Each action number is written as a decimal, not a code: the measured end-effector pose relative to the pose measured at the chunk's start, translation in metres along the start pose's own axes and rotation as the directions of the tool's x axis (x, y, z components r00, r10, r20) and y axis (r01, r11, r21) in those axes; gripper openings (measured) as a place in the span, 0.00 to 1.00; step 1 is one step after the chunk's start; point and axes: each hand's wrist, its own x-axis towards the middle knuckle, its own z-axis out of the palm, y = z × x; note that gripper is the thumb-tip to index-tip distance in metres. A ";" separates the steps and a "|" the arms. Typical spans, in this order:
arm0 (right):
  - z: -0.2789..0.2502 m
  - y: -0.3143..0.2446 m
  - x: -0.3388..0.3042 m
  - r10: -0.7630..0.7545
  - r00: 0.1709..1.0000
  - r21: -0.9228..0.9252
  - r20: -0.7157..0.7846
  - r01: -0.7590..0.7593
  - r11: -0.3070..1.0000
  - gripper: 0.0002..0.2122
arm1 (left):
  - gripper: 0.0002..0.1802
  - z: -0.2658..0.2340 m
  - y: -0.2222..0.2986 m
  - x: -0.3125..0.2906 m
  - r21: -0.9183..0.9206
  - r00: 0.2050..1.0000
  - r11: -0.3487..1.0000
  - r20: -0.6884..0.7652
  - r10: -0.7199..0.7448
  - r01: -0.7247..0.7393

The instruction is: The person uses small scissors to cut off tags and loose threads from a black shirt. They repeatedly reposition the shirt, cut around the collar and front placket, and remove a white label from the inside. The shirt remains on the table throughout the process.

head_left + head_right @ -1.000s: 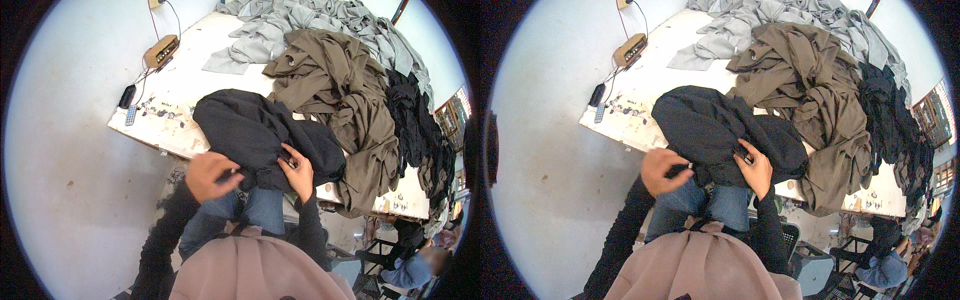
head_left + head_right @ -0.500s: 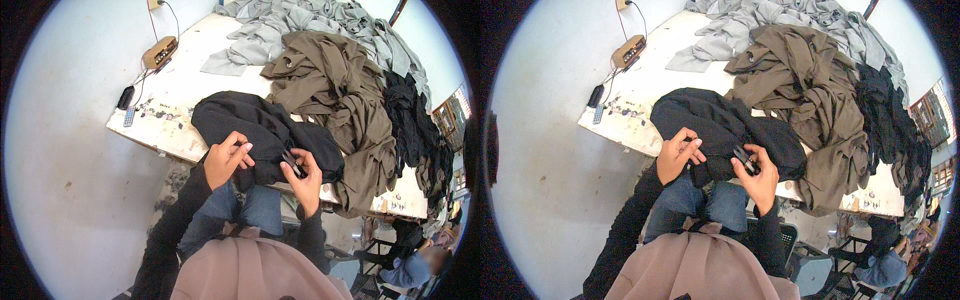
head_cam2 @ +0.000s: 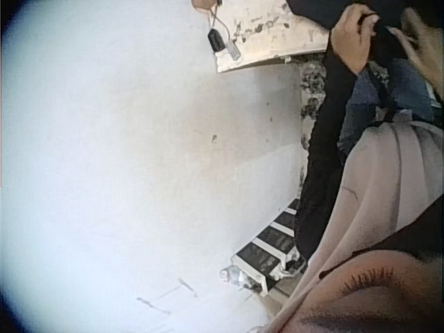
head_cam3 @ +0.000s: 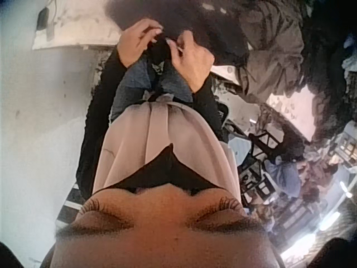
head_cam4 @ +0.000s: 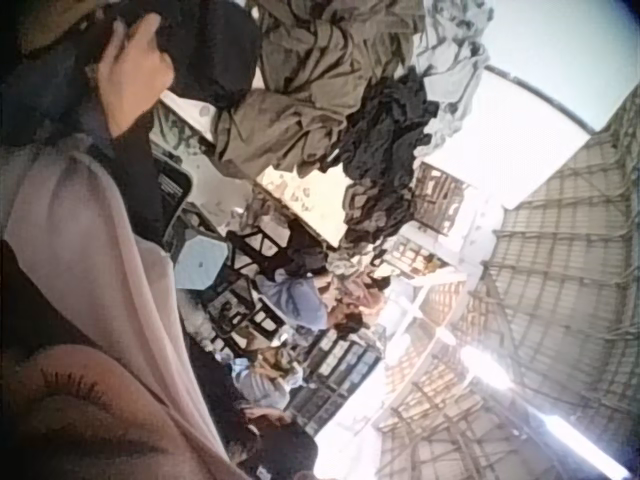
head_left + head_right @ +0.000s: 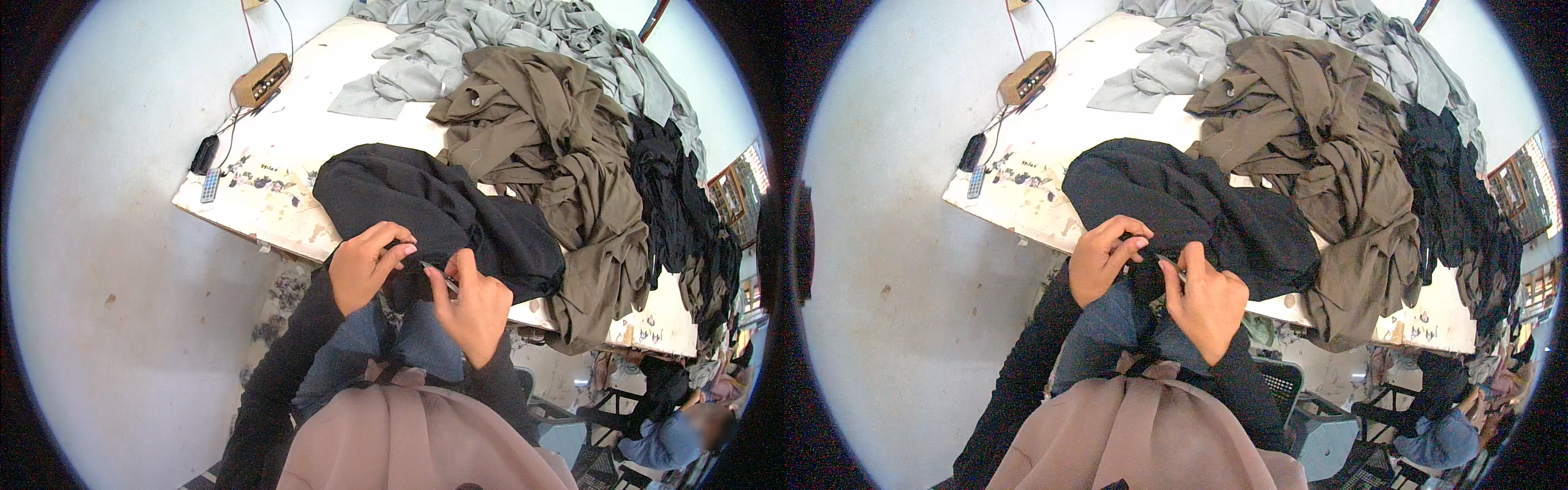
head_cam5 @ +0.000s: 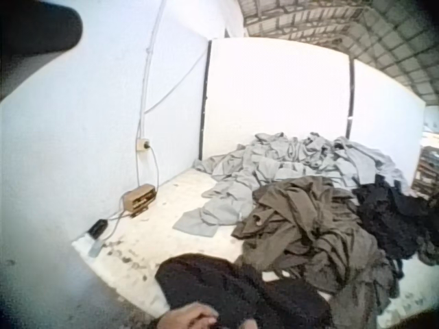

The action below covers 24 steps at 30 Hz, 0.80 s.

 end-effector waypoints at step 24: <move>0.006 0.011 -0.013 -0.030 0.997 0.155 0.067 0.020 0.988 0.10 | 0.11 -0.006 -0.011 -0.035 -0.108 0.997 0.991 -0.006 -0.083 0.082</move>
